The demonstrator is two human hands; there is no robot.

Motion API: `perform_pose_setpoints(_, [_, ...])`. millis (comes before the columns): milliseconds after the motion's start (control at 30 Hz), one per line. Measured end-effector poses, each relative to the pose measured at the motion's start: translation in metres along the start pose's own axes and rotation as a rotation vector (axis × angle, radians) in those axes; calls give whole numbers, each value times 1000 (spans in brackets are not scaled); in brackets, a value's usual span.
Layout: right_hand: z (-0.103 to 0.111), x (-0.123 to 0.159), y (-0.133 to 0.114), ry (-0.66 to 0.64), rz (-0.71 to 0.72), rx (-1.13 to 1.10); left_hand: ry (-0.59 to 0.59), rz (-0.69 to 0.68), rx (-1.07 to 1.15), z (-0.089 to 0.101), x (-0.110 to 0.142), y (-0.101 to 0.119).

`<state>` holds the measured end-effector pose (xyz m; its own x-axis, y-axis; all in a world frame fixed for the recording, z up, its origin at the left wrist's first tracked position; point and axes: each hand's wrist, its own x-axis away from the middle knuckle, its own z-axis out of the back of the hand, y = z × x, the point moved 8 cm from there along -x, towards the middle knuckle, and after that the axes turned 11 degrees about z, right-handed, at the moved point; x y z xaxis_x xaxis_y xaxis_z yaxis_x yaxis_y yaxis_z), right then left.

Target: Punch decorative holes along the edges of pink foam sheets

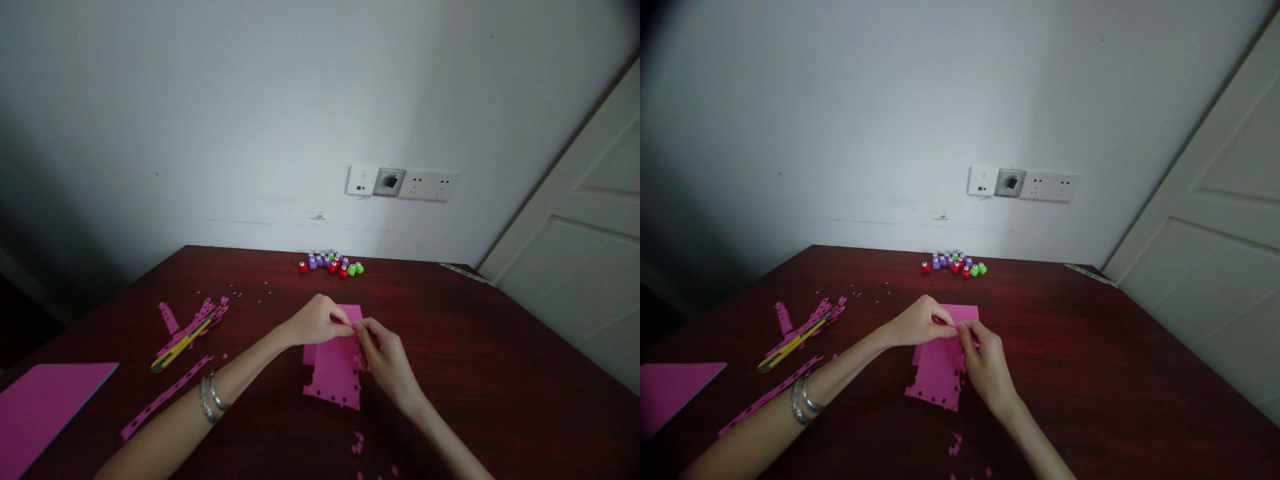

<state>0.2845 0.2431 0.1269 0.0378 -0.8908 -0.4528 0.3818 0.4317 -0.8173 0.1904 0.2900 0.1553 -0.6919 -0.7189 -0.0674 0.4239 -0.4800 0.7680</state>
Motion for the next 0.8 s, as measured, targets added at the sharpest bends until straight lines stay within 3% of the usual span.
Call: perform_pose_setpoints(800, [-3, 2, 17, -38, -144, -75, 75, -11, -83, -2, 2, 1])
